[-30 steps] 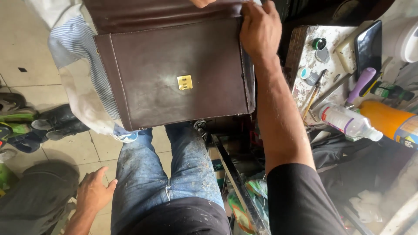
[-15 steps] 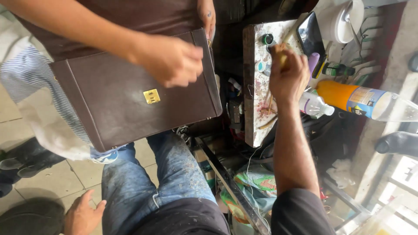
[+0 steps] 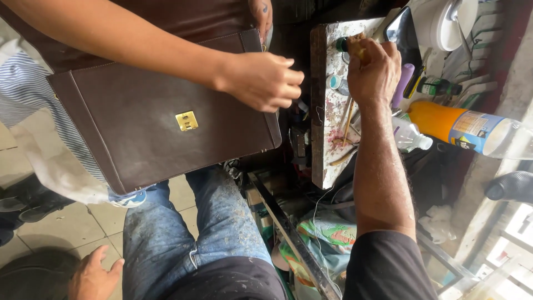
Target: A person applies dye or paint to a leather briefcase and uses a brush to treat small leather components at a repair bench.
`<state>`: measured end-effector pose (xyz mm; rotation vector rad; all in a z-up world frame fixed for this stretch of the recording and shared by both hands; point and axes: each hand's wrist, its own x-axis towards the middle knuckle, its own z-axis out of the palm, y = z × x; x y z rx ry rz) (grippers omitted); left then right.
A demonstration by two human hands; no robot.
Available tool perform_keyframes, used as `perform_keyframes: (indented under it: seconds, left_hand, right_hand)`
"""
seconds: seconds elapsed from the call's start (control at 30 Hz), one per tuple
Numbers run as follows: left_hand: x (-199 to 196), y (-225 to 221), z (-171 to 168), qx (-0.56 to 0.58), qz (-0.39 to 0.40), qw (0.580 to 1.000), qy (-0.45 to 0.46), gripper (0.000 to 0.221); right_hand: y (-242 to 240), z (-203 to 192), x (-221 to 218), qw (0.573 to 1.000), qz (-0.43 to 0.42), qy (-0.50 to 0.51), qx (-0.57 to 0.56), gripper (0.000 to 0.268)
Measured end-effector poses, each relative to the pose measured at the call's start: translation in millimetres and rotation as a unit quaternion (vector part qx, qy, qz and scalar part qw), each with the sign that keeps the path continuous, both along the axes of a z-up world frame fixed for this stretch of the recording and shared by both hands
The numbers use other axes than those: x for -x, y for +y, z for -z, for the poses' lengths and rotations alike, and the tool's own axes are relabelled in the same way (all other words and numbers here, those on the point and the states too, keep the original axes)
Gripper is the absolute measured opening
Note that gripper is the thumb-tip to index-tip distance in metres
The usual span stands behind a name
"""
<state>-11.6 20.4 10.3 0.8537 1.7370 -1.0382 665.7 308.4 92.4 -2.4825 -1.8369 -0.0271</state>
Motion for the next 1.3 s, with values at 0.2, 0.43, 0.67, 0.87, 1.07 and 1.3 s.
perform_keyframes:
  seconds: [0.2,0.43,0.67,0.87,1.07,1.3]
  left_hand:
    - [7.7,-28.3,10.7,-0.118,0.011,0.991,-0.054,0.067]
    - [16.1,-23.8,11.4,-0.101,0.017,0.993,-0.057,0.070]
    - [25.2,-17.9,-5.3,-0.124,0.025,0.989,-0.082,0.058]
    - [33.5,-6.5,-4.5,-0.088,0.019,0.992,-0.083,0.059]
    - [33.5,-13.0,-3.5,-0.086,0.029,0.993,-0.073,0.058]
    - [53.8,-40.2,14.6,-0.114,0.021,0.989,-0.088,0.060]
  right_hand:
    - [-25.6,-35.9,27.9,0.984,-0.080,0.028,-0.154,0.027]
    - [-150.8,-4.9,111.2,0.985,-0.098,0.114,-0.080,0.013]
    - [-118.4,16.3,160.3,0.977,-0.191,0.094,-0.024,0.023]
    - [-162.1,-0.5,162.4,0.976,-0.182,0.120,-0.006,0.014]
    - [-97.7,6.4,160.7,0.968,-0.212,0.135,-0.025,0.026]
    - [-132.5,1.7,157.1,0.946,-0.265,0.166,0.086,0.026]
